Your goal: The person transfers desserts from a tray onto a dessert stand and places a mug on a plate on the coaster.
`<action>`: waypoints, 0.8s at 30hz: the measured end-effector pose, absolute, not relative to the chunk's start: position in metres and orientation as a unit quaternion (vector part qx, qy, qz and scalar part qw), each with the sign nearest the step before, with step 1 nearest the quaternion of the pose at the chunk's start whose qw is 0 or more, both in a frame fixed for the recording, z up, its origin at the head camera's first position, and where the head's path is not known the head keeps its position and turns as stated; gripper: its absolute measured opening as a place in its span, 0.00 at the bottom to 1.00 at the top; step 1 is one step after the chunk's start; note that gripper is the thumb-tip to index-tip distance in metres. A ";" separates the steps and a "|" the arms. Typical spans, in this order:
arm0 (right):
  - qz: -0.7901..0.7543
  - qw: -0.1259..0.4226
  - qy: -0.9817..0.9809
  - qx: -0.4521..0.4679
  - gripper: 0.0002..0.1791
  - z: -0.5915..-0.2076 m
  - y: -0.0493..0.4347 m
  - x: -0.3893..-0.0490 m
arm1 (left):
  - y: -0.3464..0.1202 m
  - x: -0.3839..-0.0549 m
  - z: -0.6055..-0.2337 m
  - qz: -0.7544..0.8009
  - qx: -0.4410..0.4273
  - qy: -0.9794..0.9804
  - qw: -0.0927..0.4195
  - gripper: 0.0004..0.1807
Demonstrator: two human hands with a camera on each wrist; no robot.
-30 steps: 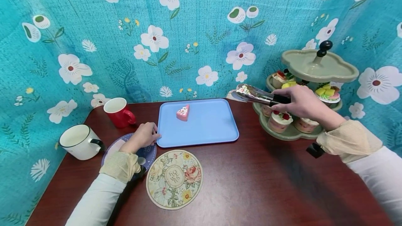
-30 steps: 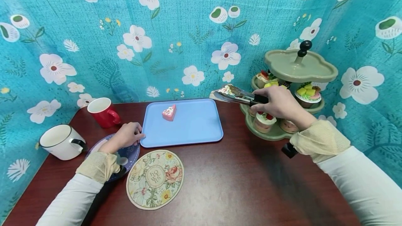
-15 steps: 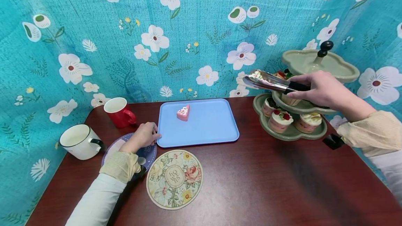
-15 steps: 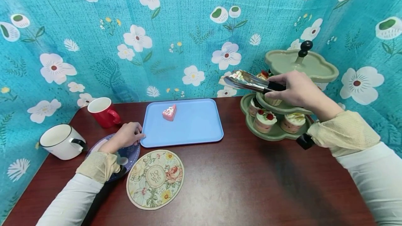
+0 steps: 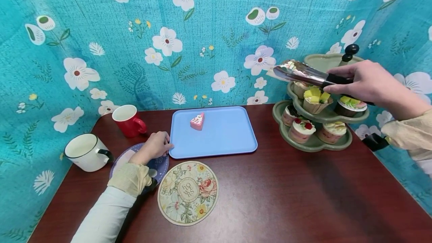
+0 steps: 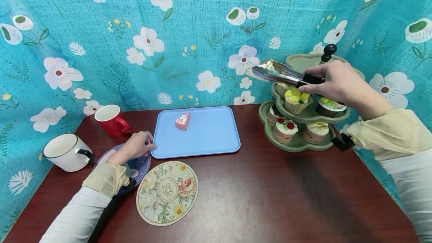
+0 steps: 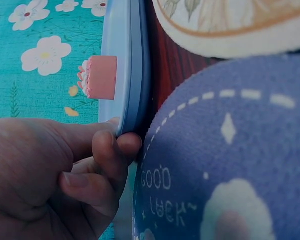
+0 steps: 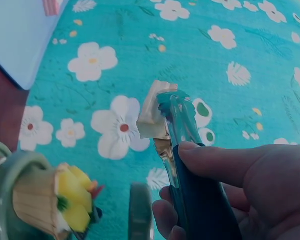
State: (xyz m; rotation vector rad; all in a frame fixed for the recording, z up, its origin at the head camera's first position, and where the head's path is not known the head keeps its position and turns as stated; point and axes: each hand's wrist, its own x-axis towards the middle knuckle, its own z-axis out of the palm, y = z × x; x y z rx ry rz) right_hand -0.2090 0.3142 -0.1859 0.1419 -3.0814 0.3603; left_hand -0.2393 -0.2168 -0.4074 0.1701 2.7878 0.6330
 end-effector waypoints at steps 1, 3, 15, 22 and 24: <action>0.123 0.018 -0.991 0.040 0.42 -0.184 0.316 -0.208 | -0.217 -0.239 -0.407 0.220 0.058 0.964 0.139 0.09; 0.122 0.025 -0.992 0.028 0.42 -0.181 0.321 -0.207 | -0.217 -0.239 -0.407 0.220 0.059 0.963 0.142 0.09; 0.101 0.066 -0.993 0.002 0.43 -0.177 0.347 -0.209 | -0.218 -0.240 -0.408 0.226 0.046 0.961 0.155 0.09; 0.115 0.076 -0.990 -0.018 0.41 -0.176 0.360 -0.210 | -0.219 -0.240 -0.410 0.227 0.064 0.962 0.136 0.09; 0.114 0.076 -0.990 -0.025 0.41 -0.175 0.362 -0.210 | -0.219 -0.239 -0.410 0.228 0.069 0.962 0.131 0.10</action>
